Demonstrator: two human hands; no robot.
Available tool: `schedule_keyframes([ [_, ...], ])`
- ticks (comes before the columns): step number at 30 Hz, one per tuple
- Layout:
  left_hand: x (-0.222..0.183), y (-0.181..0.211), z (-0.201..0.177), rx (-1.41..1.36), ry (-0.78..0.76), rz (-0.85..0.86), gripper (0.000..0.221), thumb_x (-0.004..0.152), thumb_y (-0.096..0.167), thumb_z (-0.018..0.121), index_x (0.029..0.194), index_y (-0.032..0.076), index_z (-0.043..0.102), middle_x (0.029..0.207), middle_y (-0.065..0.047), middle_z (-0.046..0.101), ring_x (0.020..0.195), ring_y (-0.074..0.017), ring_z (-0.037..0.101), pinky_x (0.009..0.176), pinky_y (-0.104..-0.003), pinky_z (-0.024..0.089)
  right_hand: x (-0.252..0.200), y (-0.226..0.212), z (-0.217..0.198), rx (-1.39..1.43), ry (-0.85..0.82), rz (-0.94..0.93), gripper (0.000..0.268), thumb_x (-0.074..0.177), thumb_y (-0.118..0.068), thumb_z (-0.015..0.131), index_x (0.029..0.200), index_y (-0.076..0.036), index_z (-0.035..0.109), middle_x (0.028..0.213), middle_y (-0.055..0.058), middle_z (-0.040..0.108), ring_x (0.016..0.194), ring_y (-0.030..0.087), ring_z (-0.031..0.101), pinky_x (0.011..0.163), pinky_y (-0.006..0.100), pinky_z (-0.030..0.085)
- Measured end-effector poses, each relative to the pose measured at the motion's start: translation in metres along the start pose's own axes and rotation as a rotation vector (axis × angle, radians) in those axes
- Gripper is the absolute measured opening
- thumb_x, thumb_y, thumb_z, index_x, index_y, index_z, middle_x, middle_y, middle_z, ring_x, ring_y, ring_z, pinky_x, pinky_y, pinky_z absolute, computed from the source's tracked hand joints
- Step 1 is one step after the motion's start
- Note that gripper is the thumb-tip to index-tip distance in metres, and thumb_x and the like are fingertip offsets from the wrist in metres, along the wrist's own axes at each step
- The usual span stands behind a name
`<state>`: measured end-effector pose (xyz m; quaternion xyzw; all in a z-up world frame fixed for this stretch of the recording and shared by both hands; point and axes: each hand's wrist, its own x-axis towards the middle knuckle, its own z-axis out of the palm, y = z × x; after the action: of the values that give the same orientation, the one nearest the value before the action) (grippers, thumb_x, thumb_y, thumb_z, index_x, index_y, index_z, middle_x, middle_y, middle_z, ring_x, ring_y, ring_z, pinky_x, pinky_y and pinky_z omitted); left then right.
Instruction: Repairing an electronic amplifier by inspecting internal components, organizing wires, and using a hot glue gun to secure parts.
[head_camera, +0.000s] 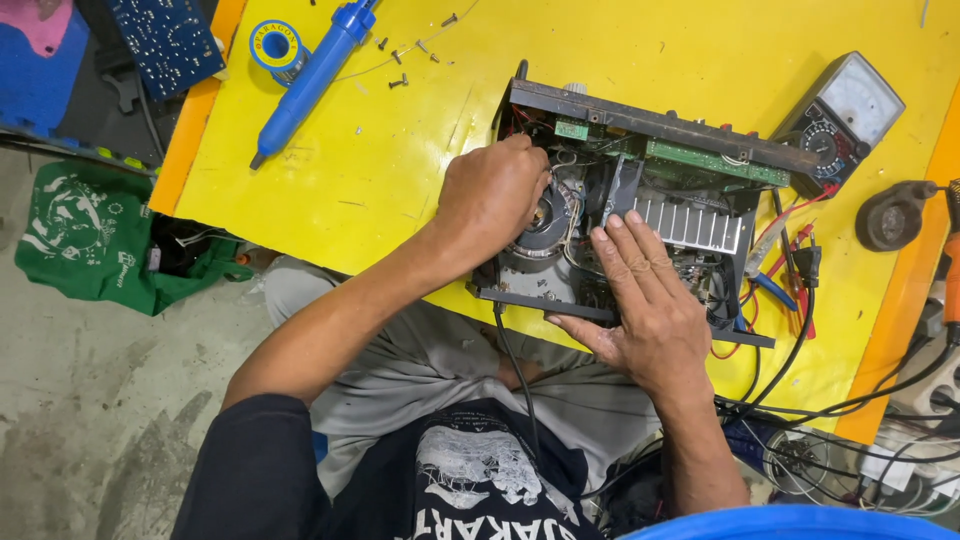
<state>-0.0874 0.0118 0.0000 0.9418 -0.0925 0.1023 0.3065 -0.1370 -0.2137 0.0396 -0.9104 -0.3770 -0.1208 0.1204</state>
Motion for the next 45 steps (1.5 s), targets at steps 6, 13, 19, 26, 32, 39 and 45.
schedule_keyframes([
  [6, -0.003, -0.011, -0.032, -0.105, 0.004, -0.109, 0.017, 0.092, 0.015, 0.065, 0.093, 0.003, 0.077, 0.088, -0.009, 0.072, 0.07, -0.0289, 0.068, 0.062, -0.041, 0.053, -0.001, 0.0, -0.001, 0.003, -0.005, -0.005, 0.087, 0.076, -0.05, 0.088, 0.141, 0.002, 0.061, 0.147, 0.018, 0.061, 0.142, 0.031, 0.054, 0.115, 0.04, 0.047],
  [13, -0.004, -0.036, -0.029, 0.007, 0.071, 0.12, 0.012, 0.096, 0.017, 0.07, 0.1, 0.01, 0.079, 0.086, -0.002, 0.05, 0.077, -0.0142, 0.05, 0.061, -0.026, 0.046, -0.004, 0.002, 0.004, -0.028, -0.004, 0.0, 0.087, 0.075, -0.051, 0.087, 0.141, 0.0, 0.062, 0.148, 0.017, 0.061, 0.143, 0.03, 0.053, 0.113, 0.038, 0.049],
  [19, -0.003, -0.03, -0.028, 0.083, 0.022, 0.162, 0.011, 0.085, 0.019, 0.074, 0.079, 0.011, 0.072, 0.138, -0.024, 0.05, 0.136, -0.0424, 0.038, 0.107, -0.057, 0.039, -0.002, 0.0, 0.001, -0.01, -0.026, 0.027, 0.09, 0.073, -0.05, 0.086, 0.142, -0.001, 0.059, 0.15, 0.016, 0.059, 0.144, 0.029, 0.052, 0.114, 0.039, 0.048],
  [26, 0.005, -0.037, -0.039, 0.199, -0.1, 0.14, 0.012, 0.088, 0.018, 0.07, 0.085, 0.007, 0.071, 0.08, -0.013, 0.053, 0.079, -0.0292, 0.053, 0.067, -0.043, 0.045, 0.001, 0.0, -0.003, 0.038, -0.062, 0.048, 0.089, 0.073, -0.048, 0.085, 0.144, -0.002, 0.057, 0.152, 0.015, 0.056, 0.145, 0.03, 0.05, 0.114, 0.039, 0.047],
  [32, 0.015, -0.036, -0.034, 0.273, -0.26, 0.164, 0.011, 0.085, 0.022, 0.068, 0.089, 0.012, 0.072, 0.052, -0.012, 0.059, 0.045, -0.0292, 0.06, 0.041, -0.042, 0.042, 0.002, 0.002, -0.002, 0.067, -0.076, 0.071, 0.085, 0.073, -0.048, 0.085, 0.141, -0.002, 0.06, 0.15, 0.015, 0.058, 0.143, 0.03, 0.053, 0.115, 0.04, 0.047],
  [39, 0.029, -0.044, -0.031, 0.227, -0.481, 0.107, 0.019, 0.092, 0.025, 0.062, 0.086, 0.008, 0.068, 0.055, -0.017, 0.062, 0.047, -0.0351, 0.063, 0.046, -0.048, 0.048, -0.003, 0.005, -0.001, 0.044, -0.163, 0.083, 0.092, 0.075, -0.059, 0.08, 0.146, -0.007, 0.053, 0.155, 0.01, 0.053, 0.147, 0.027, 0.047, 0.12, 0.042, 0.043],
  [45, 0.033, -0.05, -0.053, 0.066, -0.595, -0.011, 0.028, 0.097, 0.029, 0.055, 0.116, 0.016, 0.071, 0.071, -0.015, 0.073, 0.061, -0.0399, 0.069, 0.055, -0.05, 0.051, -0.009, 0.009, 0.002, 0.124, -0.151, 0.089, 0.09, 0.077, -0.059, 0.078, 0.145, -0.005, 0.054, 0.154, 0.013, 0.053, 0.148, 0.03, 0.046, 0.12, 0.042, 0.043],
])
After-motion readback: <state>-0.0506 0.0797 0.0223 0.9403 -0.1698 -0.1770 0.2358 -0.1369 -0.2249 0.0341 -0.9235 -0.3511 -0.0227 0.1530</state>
